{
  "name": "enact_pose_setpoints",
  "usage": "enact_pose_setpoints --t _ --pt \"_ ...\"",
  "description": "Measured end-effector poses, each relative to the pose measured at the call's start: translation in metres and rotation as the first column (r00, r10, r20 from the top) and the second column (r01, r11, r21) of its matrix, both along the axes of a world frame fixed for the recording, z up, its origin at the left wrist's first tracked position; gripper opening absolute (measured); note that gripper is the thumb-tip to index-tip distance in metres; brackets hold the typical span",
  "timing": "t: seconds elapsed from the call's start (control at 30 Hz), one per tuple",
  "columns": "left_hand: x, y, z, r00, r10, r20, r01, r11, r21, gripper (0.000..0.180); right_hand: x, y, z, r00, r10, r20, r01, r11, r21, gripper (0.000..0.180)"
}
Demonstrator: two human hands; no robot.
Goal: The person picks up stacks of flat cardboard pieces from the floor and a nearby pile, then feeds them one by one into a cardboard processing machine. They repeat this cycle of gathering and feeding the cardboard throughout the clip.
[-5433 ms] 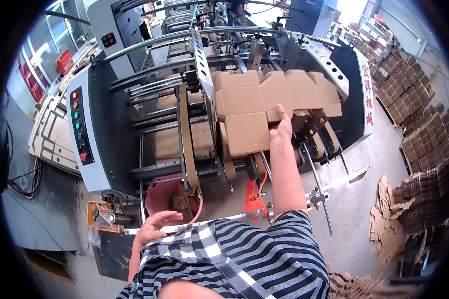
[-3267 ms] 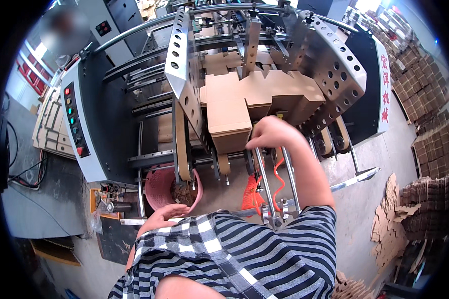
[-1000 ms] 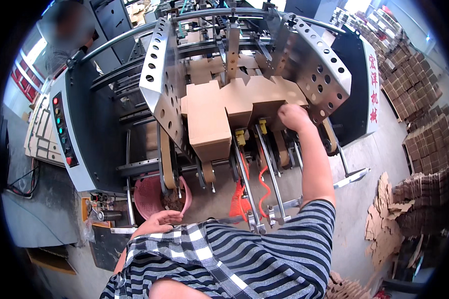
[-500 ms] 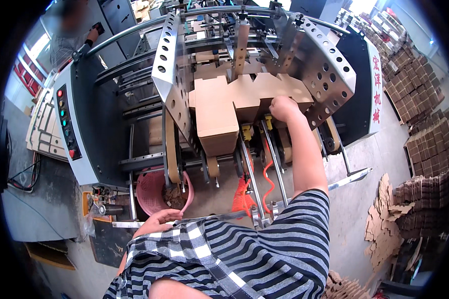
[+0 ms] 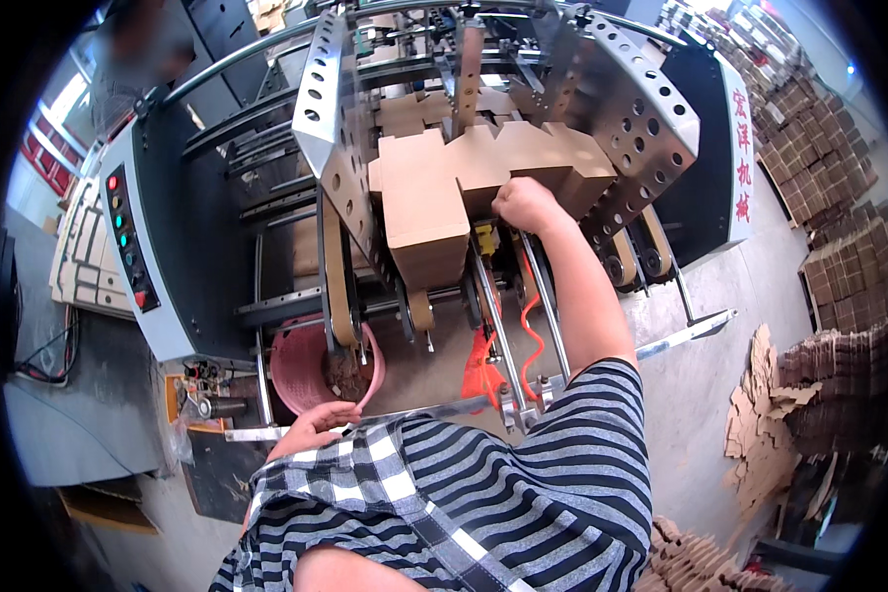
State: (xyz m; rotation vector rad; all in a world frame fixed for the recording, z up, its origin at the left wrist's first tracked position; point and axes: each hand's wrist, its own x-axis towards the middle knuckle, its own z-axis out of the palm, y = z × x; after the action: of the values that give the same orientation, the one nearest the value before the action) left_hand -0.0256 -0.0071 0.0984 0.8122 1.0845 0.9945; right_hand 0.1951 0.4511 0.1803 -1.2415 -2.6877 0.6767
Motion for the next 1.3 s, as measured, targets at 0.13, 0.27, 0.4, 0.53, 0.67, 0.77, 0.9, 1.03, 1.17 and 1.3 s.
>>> enact_pose_setpoints --t 0.13,0.27,0.4,0.53,0.67,0.77,0.9,1.03,1.17,1.3 --pt "-0.001 -0.007 -0.006 1.0 0.0 0.009 -0.001 1.0 0.024 0.055 0.008 -0.016 0.001 0.884 -0.185 0.43 0.164 0.983 0.085 0.026" --pt "0.001 -0.018 -0.006 0.999 0.034 -0.003 -0.034 0.998 -0.051 0.054 0.052 0.014 0.005 0.768 -0.449 0.457 0.43 0.89 0.153 0.031" --pt "0.008 -0.009 0.006 1.0 0.009 -0.015 -0.011 0.996 -0.084 0.052 0.096 0.071 -0.022 0.854 -0.406 0.325 0.324 0.904 0.278 0.025" --pt "0.009 -0.015 0.004 0.998 0.003 -0.069 -0.008 0.998 -0.069 0.048 0.061 0.047 0.02 0.811 -0.279 0.513 0.285 0.956 0.069 0.042" --pt "0.013 -0.005 0.008 1.0 -0.006 0.012 0.007 0.995 -0.103 0.051 0.091 0.05 -0.007 0.905 -0.239 0.352 0.167 0.961 0.222 0.024" --pt "0.009 0.003 -0.009 0.994 -0.102 0.032 0.103 0.995 -0.009 0.051 0.126 0.022 -0.007 0.997 -0.024 0.08 0.001 0.961 0.276 0.017" --pt "0.009 0.005 -0.005 0.979 -0.194 -0.057 0.195 0.981 0.011 0.05 0.159 -0.083 0.019 1.0 -0.014 -0.028 0.015 0.999 0.041 0.028" --pt "0.014 0.014 -0.013 0.935 -0.349 -0.066 0.354 0.929 0.108 0.051 0.254 -0.191 -0.014 0.937 -0.348 -0.02 0.348 0.937 -0.029 0.027" --pt "0.036 0.032 -0.018 0.842 -0.539 -0.023 0.536 0.832 0.143 0.052 0.343 -0.325 -0.055 0.647 -0.723 0.244 0.745 0.667 0.004 0.037" --pt "0.068 0.033 -0.002 0.742 -0.67 -0.018 0.666 0.733 0.137 0.049 0.394 -0.48 -0.17 0.492 -0.607 0.624 0.81 0.582 -0.072 0.039"
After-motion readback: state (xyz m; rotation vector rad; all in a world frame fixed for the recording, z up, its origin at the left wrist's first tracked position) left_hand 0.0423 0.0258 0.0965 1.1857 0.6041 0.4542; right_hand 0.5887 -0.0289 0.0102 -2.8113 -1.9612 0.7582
